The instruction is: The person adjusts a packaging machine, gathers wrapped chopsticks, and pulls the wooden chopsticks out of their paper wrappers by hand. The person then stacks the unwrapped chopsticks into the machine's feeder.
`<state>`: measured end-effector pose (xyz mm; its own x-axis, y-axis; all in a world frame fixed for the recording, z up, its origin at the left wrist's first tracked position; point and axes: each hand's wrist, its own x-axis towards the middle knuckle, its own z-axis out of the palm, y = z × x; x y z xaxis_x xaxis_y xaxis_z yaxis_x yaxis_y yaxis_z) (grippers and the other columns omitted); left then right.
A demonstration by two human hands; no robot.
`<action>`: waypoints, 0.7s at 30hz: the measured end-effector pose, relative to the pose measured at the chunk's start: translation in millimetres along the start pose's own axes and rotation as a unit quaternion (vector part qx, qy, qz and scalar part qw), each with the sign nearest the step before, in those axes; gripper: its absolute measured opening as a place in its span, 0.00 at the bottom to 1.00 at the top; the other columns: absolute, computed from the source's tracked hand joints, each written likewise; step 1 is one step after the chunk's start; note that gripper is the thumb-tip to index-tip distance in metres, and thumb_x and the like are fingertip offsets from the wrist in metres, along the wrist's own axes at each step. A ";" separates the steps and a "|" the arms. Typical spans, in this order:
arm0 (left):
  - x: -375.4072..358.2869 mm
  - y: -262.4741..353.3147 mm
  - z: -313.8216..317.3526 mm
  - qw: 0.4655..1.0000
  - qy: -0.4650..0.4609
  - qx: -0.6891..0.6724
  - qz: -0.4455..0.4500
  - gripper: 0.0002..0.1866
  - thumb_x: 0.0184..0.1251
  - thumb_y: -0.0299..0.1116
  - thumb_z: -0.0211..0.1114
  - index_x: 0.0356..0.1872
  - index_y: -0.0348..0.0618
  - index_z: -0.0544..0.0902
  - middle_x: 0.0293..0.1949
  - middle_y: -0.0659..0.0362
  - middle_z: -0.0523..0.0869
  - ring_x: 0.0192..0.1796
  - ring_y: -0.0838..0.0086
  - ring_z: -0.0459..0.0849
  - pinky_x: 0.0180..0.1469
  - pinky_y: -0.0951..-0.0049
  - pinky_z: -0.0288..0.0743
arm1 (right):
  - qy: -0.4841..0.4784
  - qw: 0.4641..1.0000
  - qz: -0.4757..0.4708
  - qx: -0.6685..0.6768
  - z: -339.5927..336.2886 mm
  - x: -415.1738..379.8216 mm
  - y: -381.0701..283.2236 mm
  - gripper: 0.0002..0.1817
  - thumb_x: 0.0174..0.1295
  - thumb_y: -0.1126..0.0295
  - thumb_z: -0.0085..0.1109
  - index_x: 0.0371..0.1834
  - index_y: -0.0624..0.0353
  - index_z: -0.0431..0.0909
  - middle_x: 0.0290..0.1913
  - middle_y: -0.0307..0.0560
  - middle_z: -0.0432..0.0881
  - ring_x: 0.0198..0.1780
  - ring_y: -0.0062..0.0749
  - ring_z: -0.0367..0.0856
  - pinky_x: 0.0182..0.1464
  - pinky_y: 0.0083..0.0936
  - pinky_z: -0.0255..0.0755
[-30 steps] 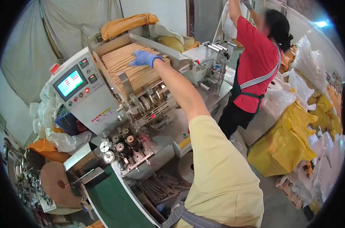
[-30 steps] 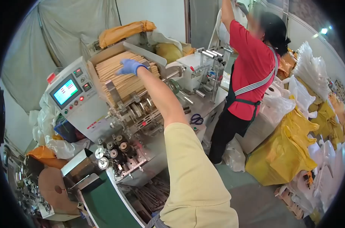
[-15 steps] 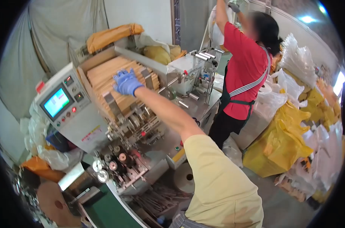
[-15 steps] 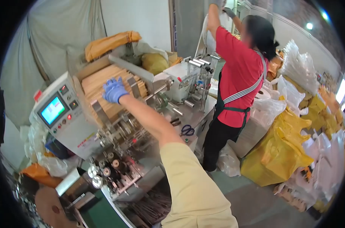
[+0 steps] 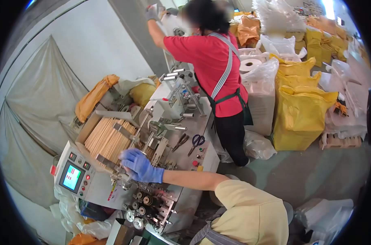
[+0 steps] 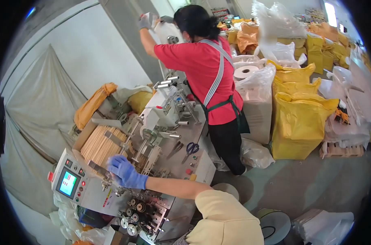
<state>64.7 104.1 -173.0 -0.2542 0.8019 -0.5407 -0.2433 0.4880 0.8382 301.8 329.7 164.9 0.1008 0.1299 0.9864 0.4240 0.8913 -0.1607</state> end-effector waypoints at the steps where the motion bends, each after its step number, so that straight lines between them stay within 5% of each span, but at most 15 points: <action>1: 0.3 1.4 1.2 1.000 -0.008 0.004 0.001 0.08 0.56 0.38 0.62 0.26 0.49 0.73 0.18 0.64 0.70 0.18 0.77 0.68 0.17 0.74 0.64 | -0.010 1.000 0.005 -0.010 -11.7 -11.7 1.0 0.09 0.46 0.76 0.53 0.34 0.60 0.71 0.40 0.50 0.73 0.45 0.45 0.72 0.49 0.38 0.65; 7: 3.6 -0.2 -1.1 0.999 -0.033 -0.009 0.007 0.08 0.56 0.38 0.62 0.27 0.50 0.73 0.17 0.64 0.70 0.17 0.77 0.68 0.16 0.74 0.64 | -0.113 0.973 0.187 -0.080 -84.6 -139.4 24.1 0.08 0.48 0.73 0.54 0.33 0.58 0.72 0.35 0.50 0.75 0.41 0.48 0.73 0.44 0.36 0.67; 9: 4.5 -9.2 4.2 0.999 -0.041 -0.016 0.005 0.08 0.56 0.38 0.62 0.27 0.50 0.73 0.17 0.65 0.70 0.17 0.77 0.68 0.16 0.74 0.64 | -0.222 0.910 0.325 -0.128 -121.1 -215.3 31.7 0.09 0.48 0.73 0.55 0.34 0.56 0.74 0.34 0.50 0.76 0.38 0.47 0.75 0.43 0.35 0.68; 11: -7.4 -25.6 4.2 0.999 -0.031 -0.022 -0.018 0.08 0.56 0.38 0.62 0.27 0.50 0.73 0.17 0.64 0.70 0.17 0.76 0.68 0.16 0.74 0.64 | -0.236 0.879 0.335 -0.245 -167.3 -327.7 49.3 0.10 0.51 0.62 0.51 0.32 0.53 0.76 0.35 0.49 0.78 0.38 0.48 0.76 0.38 0.39 0.70; 12: -13.8 -30.8 5.0 0.999 -0.024 -0.029 -0.027 0.07 0.56 0.37 0.62 0.27 0.50 0.73 0.17 0.64 0.70 0.17 0.76 0.68 0.16 0.73 0.64 | -0.365 0.721 0.533 -0.253 -205.7 -333.9 32.8 0.13 0.52 0.61 0.49 0.33 0.58 0.76 0.36 0.56 0.78 0.40 0.53 0.76 0.42 0.41 0.70; 13: -16.1 -35.5 4.5 0.999 -0.020 -0.030 -0.033 0.07 0.56 0.37 0.62 0.27 0.50 0.73 0.18 0.64 0.70 0.18 0.76 0.68 0.17 0.73 0.64 | -0.382 0.652 0.597 -0.268 -241.8 -339.0 12.0 0.16 0.53 0.58 0.49 0.38 0.56 0.77 0.36 0.55 0.79 0.40 0.53 0.77 0.43 0.40 0.71; 15: -19.3 -42.1 2.5 0.998 -0.010 -0.040 -0.044 0.07 0.56 0.36 0.61 0.27 0.50 0.73 0.18 0.64 0.70 0.18 0.76 0.68 0.17 0.73 0.64 | -0.589 0.510 0.558 -0.285 -311.0 -378.9 -17.9 0.18 0.57 0.58 0.48 0.44 0.56 0.77 0.38 0.51 0.80 0.40 0.48 0.78 0.43 0.39 0.71; 18: -20.7 -51.1 0.7 0.997 0.000 -0.055 -0.055 0.06 0.56 0.35 0.61 0.27 0.50 0.73 0.18 0.64 0.70 0.18 0.75 0.68 0.18 0.73 0.64 | -0.653 0.407 0.586 -0.253 -365.6 -421.3 -66.2 0.18 0.57 0.58 0.47 0.44 0.56 0.77 0.36 0.52 0.80 0.39 0.49 0.79 0.42 0.39 0.72; 21: -23.8 -62.9 -0.5 0.995 0.008 -0.070 -0.072 0.05 0.56 0.34 0.60 0.26 0.50 0.72 0.18 0.64 0.70 0.19 0.75 0.68 0.19 0.72 0.64 | -0.669 0.378 0.600 -0.223 -369.2 -439.5 -88.4 0.17 0.57 0.58 0.46 0.43 0.56 0.77 0.35 0.53 0.80 0.37 0.49 0.79 0.40 0.40 0.72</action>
<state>85.6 54.1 -212.8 -0.2224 0.7210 -0.6562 -0.4053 0.5438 0.7349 552.3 33.4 -267.3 0.0421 0.6938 -0.7189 0.9346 -0.2818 -0.2173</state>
